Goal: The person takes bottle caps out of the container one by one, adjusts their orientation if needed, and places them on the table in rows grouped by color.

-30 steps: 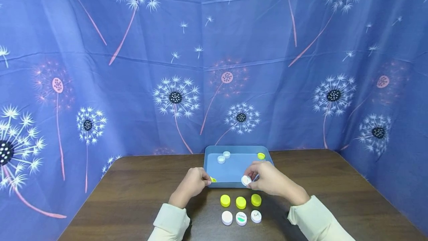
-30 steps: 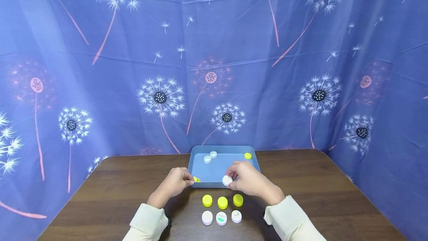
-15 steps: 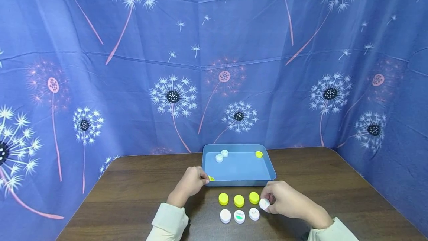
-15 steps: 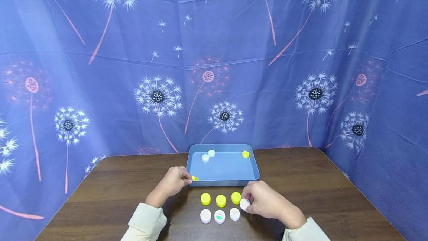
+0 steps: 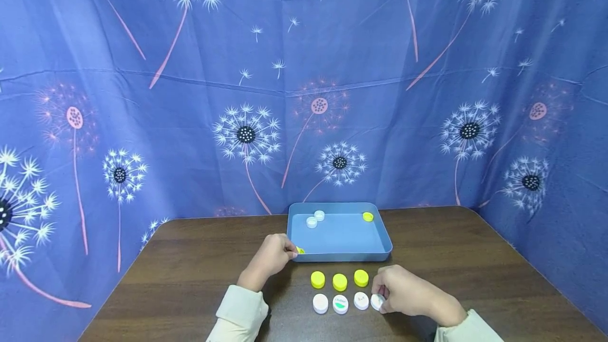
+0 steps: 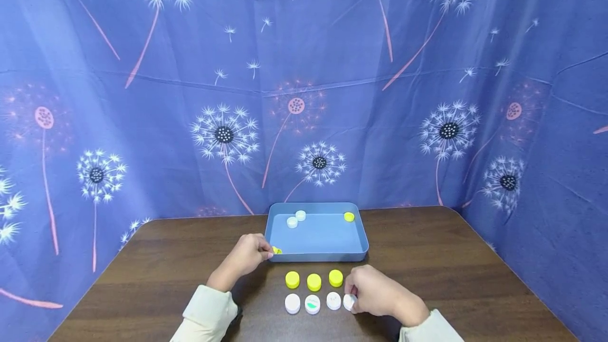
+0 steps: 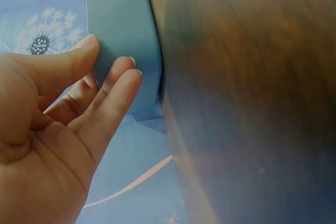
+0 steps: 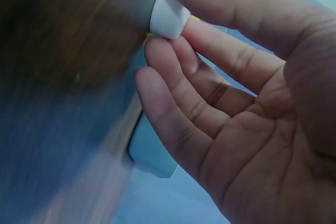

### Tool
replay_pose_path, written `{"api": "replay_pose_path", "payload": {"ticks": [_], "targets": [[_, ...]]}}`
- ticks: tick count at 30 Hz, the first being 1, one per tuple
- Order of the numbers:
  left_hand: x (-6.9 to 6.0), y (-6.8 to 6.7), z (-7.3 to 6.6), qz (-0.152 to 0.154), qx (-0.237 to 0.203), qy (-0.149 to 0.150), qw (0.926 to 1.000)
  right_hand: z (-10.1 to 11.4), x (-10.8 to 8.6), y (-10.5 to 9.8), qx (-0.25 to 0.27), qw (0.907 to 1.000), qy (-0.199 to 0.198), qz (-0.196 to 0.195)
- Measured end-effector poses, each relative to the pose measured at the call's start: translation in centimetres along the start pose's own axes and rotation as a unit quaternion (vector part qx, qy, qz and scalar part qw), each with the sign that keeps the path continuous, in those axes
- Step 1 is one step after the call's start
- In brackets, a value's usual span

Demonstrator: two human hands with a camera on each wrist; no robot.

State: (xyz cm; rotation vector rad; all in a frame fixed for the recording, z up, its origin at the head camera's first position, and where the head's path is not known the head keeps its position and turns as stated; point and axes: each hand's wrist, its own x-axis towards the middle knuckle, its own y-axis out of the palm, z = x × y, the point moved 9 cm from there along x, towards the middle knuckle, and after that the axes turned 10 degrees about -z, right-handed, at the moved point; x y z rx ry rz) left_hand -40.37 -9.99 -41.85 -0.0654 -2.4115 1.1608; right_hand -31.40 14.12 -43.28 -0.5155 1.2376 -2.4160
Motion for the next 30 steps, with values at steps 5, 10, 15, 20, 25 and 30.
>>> {"api": "replay_pose_path", "payload": {"ticks": [5,10,15,20,25,30], "targets": [[0.0,-0.1,-0.1,-0.002,0.004,0.012,0.9999,-0.3,0.1,0.0,-0.002,0.9999,0.011,0.004],[-0.1,-0.1,-0.1,-0.002,0.007,0.009,0.9999,-0.4,0.2,0.2,-0.003,0.9998,0.020,0.008],[0.0,0.0,0.2,0.000,0.000,-0.011,0.9999,-0.5,0.3,0.2,-0.004,0.9993,0.034,0.012],[0.0,-0.2,0.2,-0.008,-0.003,-0.016,0.9998,-0.3,0.3,0.2,0.005,0.9994,0.033,0.012],[0.1,-0.4,0.1,-0.014,-0.002,-0.010,0.9998,-0.1,0.1,-0.1,0.010,0.9996,0.023,0.013],[0.1,-0.2,0.1,-0.014,-0.016,-0.015,0.9997,-0.4,-0.3,-1.1,0.031,0.9994,0.016,0.007]]}}
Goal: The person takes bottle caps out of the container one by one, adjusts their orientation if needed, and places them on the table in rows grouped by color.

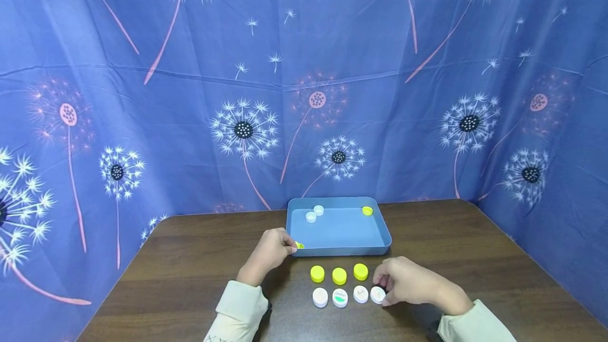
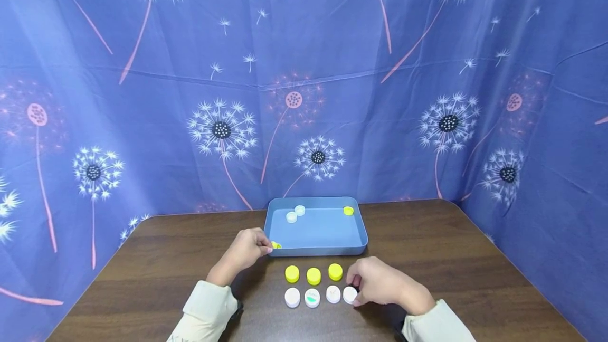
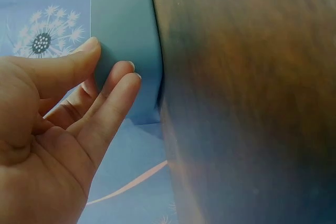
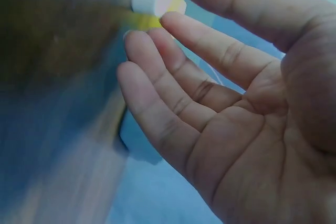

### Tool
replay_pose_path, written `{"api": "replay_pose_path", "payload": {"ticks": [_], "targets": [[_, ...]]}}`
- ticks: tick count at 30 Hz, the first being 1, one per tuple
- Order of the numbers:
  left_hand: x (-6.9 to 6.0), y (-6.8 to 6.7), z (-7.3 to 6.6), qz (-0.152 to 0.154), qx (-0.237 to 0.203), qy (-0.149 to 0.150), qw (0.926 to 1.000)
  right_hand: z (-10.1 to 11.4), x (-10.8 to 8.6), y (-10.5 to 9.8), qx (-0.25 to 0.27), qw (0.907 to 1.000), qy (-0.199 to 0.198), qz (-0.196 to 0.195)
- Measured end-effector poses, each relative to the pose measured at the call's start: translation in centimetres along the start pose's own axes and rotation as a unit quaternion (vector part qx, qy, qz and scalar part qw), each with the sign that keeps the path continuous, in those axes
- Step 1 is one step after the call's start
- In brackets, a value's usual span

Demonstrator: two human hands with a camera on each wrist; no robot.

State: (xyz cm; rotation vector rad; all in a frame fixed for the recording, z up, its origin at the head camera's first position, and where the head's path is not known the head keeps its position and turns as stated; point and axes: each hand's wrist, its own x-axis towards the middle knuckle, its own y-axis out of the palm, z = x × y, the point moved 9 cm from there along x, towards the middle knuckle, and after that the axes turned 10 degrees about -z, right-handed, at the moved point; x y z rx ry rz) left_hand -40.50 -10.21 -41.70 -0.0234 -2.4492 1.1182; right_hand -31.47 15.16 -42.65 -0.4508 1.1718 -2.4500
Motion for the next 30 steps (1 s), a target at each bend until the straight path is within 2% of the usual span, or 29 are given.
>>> {"api": "replay_pose_path", "payload": {"ticks": [3,6,12,24,30], "targets": [[0.1,0.2,0.1,0.002,-0.008,0.002,1.0000,0.1,0.1,-1.1,0.006,0.9998,-0.009,-0.018],[0.2,0.4,0.0,0.006,-0.013,0.010,0.9998,0.7,0.6,-2.3,-0.006,0.9984,-0.020,-0.053],[0.5,0.3,-0.1,0.001,-0.015,0.012,0.9998,3.2,3.6,-3.7,-0.031,0.9921,-0.033,-0.117],[0.3,0.0,0.1,-0.002,-0.011,0.018,0.9998,6.7,10.8,-2.2,-0.056,0.9917,-0.040,-0.108],[0.2,0.0,0.0,-0.002,-0.009,0.030,0.9995,7.1,14.3,-0.2,-0.053,0.9935,-0.046,-0.089]]}}
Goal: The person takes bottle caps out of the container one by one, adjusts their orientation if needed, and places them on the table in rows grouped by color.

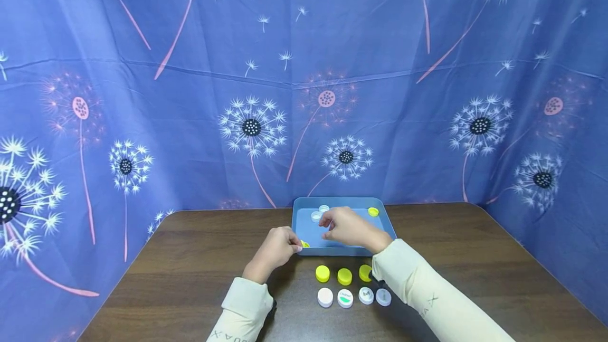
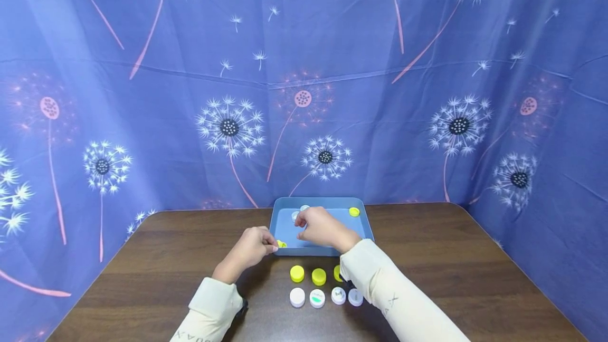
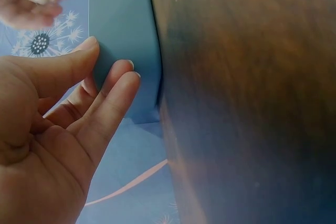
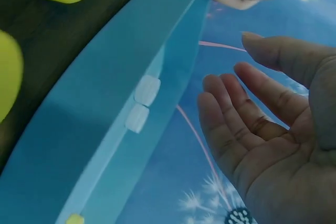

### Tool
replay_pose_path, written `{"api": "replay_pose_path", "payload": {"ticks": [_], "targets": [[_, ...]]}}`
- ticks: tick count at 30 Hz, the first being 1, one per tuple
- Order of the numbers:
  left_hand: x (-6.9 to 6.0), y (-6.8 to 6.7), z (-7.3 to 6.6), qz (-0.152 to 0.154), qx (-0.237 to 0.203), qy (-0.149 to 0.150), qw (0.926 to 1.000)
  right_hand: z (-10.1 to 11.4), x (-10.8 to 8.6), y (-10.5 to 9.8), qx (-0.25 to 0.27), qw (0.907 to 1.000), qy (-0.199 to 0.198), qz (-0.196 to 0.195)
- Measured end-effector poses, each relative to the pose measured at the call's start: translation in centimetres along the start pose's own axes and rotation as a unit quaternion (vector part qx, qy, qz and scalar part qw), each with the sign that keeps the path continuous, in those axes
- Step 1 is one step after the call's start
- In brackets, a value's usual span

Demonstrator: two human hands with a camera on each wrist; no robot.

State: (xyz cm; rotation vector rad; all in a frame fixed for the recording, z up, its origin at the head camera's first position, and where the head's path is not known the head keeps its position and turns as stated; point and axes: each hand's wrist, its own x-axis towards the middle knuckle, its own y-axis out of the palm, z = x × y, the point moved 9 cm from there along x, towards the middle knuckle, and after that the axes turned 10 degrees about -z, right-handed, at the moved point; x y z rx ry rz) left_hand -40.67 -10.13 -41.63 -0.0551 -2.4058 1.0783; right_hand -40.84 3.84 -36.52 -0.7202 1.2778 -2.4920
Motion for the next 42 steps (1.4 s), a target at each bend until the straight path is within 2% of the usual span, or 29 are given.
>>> {"api": "replay_pose_path", "payload": {"ticks": [8,11,14,19,28,42], "targets": [[0.1,0.0,-0.1,0.000,0.000,0.015,0.9999,0.4,2.9,3.9,0.003,0.9991,-0.003,0.042],[0.1,0.0,-0.1,0.007,-0.010,0.010,0.9999,0.6,3.6,5.1,0.004,0.9982,0.001,0.060],[0.0,0.2,0.1,0.015,-0.020,0.000,0.9997,0.5,4.0,6.1,-0.004,0.9970,0.010,0.077],[-0.1,0.2,0.0,0.013,-0.021,0.000,0.9997,0.5,4.1,7.3,-0.020,0.9947,0.000,0.101],[0.0,0.0,0.2,0.004,-0.019,-0.001,0.9998,0.7,4.2,8.5,-0.004,0.9937,-0.015,0.111],[0.1,0.1,-0.1,-0.002,-0.007,0.011,0.9999,0.4,4.2,8.9,-0.004,0.9944,-0.034,0.101]]}}
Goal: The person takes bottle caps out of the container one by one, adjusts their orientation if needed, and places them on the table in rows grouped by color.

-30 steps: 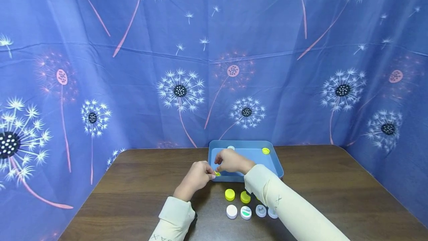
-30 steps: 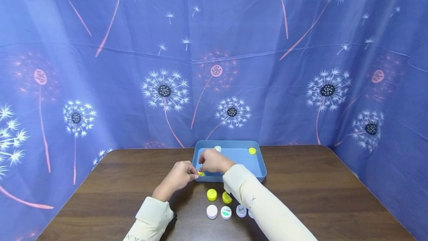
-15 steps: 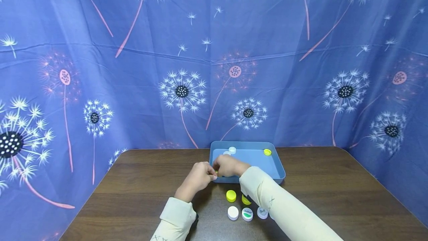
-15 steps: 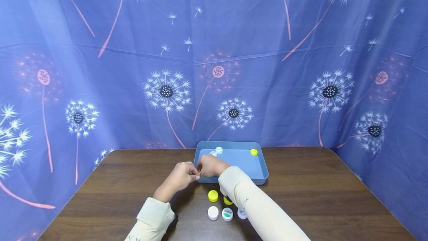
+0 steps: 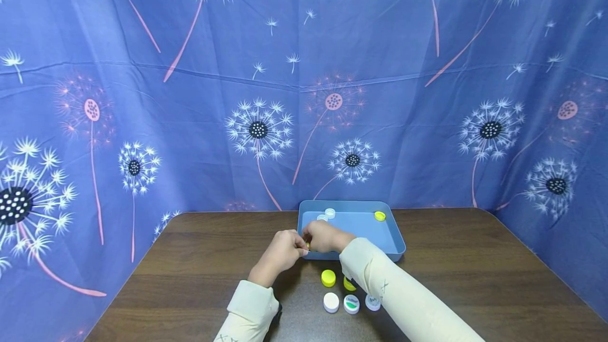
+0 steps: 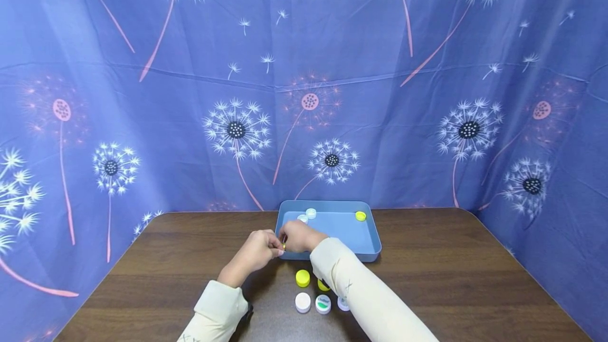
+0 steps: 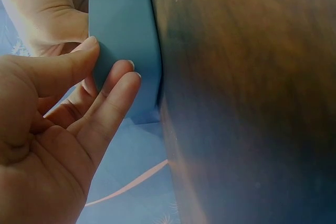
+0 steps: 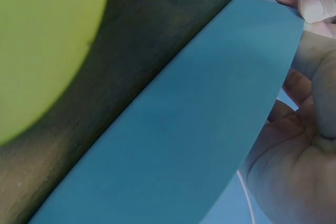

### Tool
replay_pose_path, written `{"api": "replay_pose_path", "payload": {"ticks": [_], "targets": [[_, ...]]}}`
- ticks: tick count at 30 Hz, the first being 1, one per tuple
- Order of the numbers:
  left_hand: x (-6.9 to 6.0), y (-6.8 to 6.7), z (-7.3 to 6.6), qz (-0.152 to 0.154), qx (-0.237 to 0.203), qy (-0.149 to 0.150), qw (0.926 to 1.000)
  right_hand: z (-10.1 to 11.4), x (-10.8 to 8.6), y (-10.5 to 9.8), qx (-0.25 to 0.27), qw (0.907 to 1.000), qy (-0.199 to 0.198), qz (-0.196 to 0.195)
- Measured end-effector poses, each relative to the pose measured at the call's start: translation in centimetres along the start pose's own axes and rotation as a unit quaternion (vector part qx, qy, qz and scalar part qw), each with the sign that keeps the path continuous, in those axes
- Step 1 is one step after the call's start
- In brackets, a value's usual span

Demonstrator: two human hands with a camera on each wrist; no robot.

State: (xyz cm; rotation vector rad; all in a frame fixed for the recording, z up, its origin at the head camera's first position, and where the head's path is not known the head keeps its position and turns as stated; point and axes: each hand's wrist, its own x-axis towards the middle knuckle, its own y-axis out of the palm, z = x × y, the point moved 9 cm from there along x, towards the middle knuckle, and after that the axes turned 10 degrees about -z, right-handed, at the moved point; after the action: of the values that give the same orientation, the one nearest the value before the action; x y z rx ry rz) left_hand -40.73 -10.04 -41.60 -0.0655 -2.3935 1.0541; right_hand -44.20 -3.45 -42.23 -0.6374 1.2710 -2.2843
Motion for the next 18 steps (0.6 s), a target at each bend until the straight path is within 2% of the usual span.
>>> {"api": "replay_pose_path", "payload": {"ticks": [10,18], "targets": [[-0.02,0.02,0.23,0.005,-0.004,-0.011,0.9999,0.20,-0.03,-0.16,-0.007,0.9999,-0.008,-0.008],[0.01,0.02,-0.01,0.002,0.000,0.005,1.0000,0.02,-0.02,-0.21,-0.026,0.9995,-0.005,-0.016]]}}
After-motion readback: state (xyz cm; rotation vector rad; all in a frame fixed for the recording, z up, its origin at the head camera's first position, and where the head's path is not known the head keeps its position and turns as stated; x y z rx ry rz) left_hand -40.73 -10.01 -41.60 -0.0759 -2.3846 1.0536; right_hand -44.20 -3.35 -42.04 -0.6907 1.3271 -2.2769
